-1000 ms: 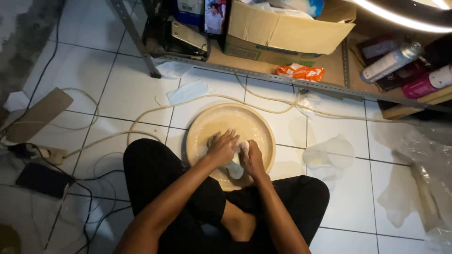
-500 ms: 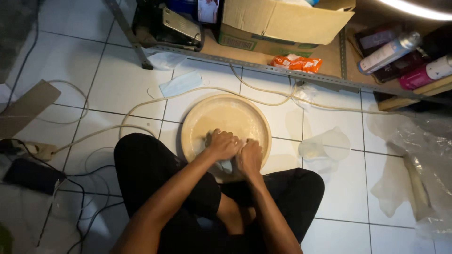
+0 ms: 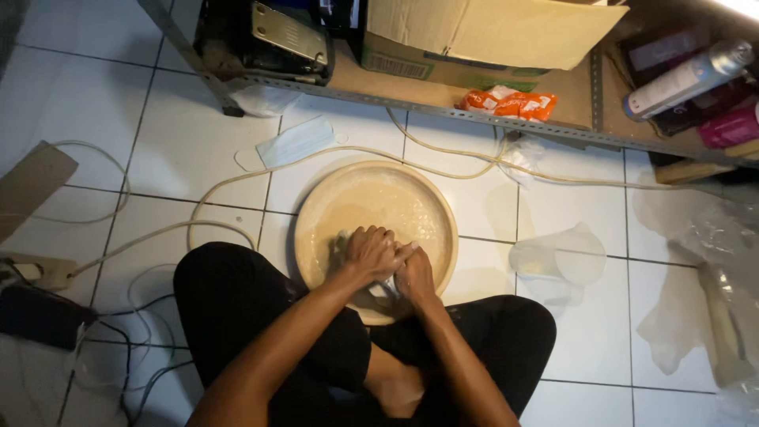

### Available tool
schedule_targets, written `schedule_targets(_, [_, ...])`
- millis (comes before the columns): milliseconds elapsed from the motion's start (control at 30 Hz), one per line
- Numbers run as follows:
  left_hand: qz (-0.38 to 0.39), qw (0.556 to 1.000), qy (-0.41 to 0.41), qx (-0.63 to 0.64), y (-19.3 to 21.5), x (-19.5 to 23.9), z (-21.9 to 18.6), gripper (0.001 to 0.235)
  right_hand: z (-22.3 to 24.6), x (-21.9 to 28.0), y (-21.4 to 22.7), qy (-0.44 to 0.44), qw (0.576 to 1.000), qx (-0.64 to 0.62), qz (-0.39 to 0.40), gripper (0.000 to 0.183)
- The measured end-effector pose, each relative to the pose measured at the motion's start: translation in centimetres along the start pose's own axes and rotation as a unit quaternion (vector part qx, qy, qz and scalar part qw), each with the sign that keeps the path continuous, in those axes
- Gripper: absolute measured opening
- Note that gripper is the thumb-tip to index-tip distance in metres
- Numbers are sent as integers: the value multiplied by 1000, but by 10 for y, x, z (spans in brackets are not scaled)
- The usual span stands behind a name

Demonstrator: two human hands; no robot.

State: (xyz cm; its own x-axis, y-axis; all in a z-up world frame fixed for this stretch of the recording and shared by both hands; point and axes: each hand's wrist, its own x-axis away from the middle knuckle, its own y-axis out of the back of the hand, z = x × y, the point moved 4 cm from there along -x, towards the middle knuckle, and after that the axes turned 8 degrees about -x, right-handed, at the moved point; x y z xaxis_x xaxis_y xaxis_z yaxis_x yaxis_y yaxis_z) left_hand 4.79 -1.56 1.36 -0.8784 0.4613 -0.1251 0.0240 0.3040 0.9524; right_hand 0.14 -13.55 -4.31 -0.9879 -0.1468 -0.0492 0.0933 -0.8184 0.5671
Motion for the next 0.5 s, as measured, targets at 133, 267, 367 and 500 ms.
schedule_targets(133, [124,992,27,2,-2,-20,8,76,37,-21,19,-156,986,49,42,36])
schedule_targets(267, [143,988,57,15,-12,-34,19,63,0,-37,10,-262,958,101,57,36])
schedule_targets(367, [121,991,54,0,-38,-42,26,66,-36,-45,2,-270,951,143,46,33])
schedule_targets(500, [-30,997,32,-70,-62,-44,29,48,-1,-59,15,-190,968,163,0,32])
